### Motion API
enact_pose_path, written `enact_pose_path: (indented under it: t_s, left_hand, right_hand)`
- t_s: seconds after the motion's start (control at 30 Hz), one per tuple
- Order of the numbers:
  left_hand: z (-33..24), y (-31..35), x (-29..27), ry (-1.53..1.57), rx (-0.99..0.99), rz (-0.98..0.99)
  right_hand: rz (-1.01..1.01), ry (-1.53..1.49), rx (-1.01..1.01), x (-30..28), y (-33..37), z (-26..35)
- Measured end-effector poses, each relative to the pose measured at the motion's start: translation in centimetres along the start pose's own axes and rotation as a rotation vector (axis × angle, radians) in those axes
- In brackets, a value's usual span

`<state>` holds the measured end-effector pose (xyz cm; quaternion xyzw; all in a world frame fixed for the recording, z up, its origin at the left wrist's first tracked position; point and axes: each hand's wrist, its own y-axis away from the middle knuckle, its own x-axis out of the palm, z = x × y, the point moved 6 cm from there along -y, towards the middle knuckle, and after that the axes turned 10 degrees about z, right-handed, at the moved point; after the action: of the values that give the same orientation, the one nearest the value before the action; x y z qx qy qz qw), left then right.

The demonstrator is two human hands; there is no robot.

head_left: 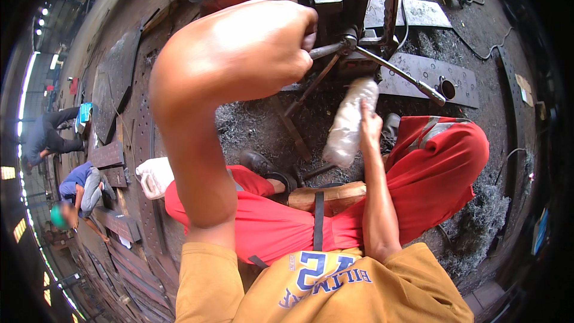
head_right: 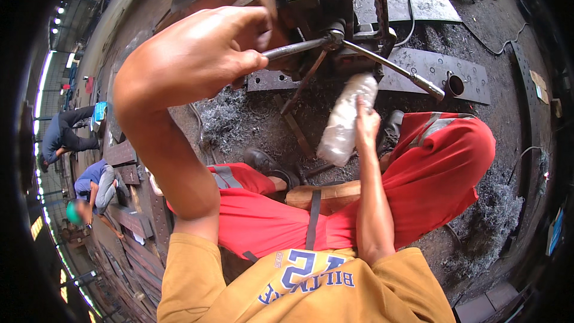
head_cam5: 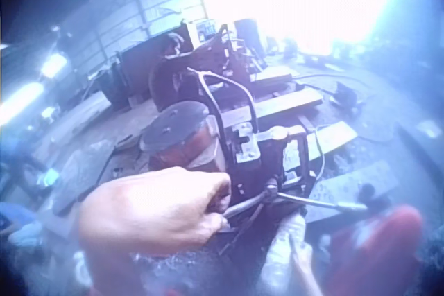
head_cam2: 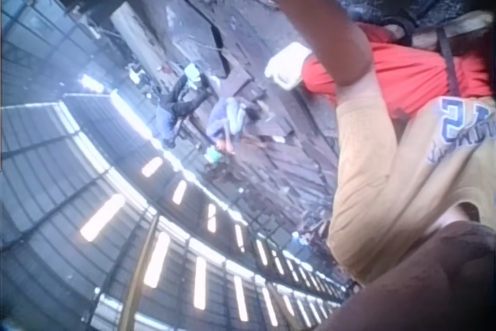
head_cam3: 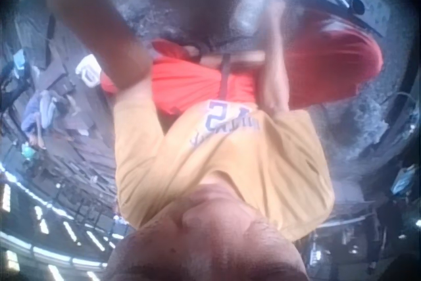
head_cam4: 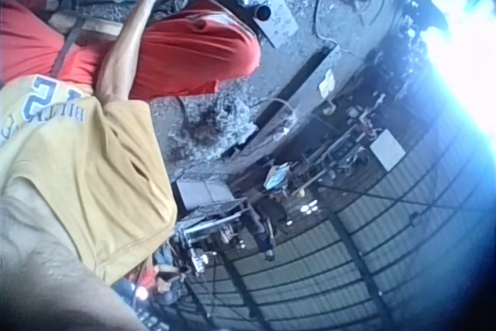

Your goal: The person sits on the workshop floor and repeatedly fills a plastic bottle with liquid from a metal spout attached to a machine. The person holds the bottle under the spout, waits for it to fill, then sets it down and repeats the process.

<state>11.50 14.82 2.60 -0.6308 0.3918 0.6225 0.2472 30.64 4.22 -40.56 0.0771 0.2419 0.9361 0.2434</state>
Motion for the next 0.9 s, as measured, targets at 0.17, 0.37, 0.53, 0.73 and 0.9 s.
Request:
enact_pose_path:
  t_s: [0.17,0.37,0.53,0.73,0.9]
  left_hand:
    - [0.1,0.0,-0.4,0.137,-0.065,0.166]
    - [0.1,-0.3,-0.2,0.186,-0.103,0.254]
    - [-0.4,-0.5,-0.4,0.195,-0.068,0.234]
    - [-0.7,-0.6,-0.5,0.178,-0.066,0.233]
    - [-0.5,0.3,-0.8,0.248,-0.061,0.201]
  right_hand:
    - [0.185,-0.006,0.059,0.1,1.3,-0.9]
    - [0.451,-0.077,0.360,6.5,4.9,-2.6]
    - [0.575,0.479,0.388,6.4,4.1,-1.8]
    - [0.314,0.119,0.125,6.6,4.4,1.5]
    - [0.534,0.403,0.099,8.4,3.6,-1.0]
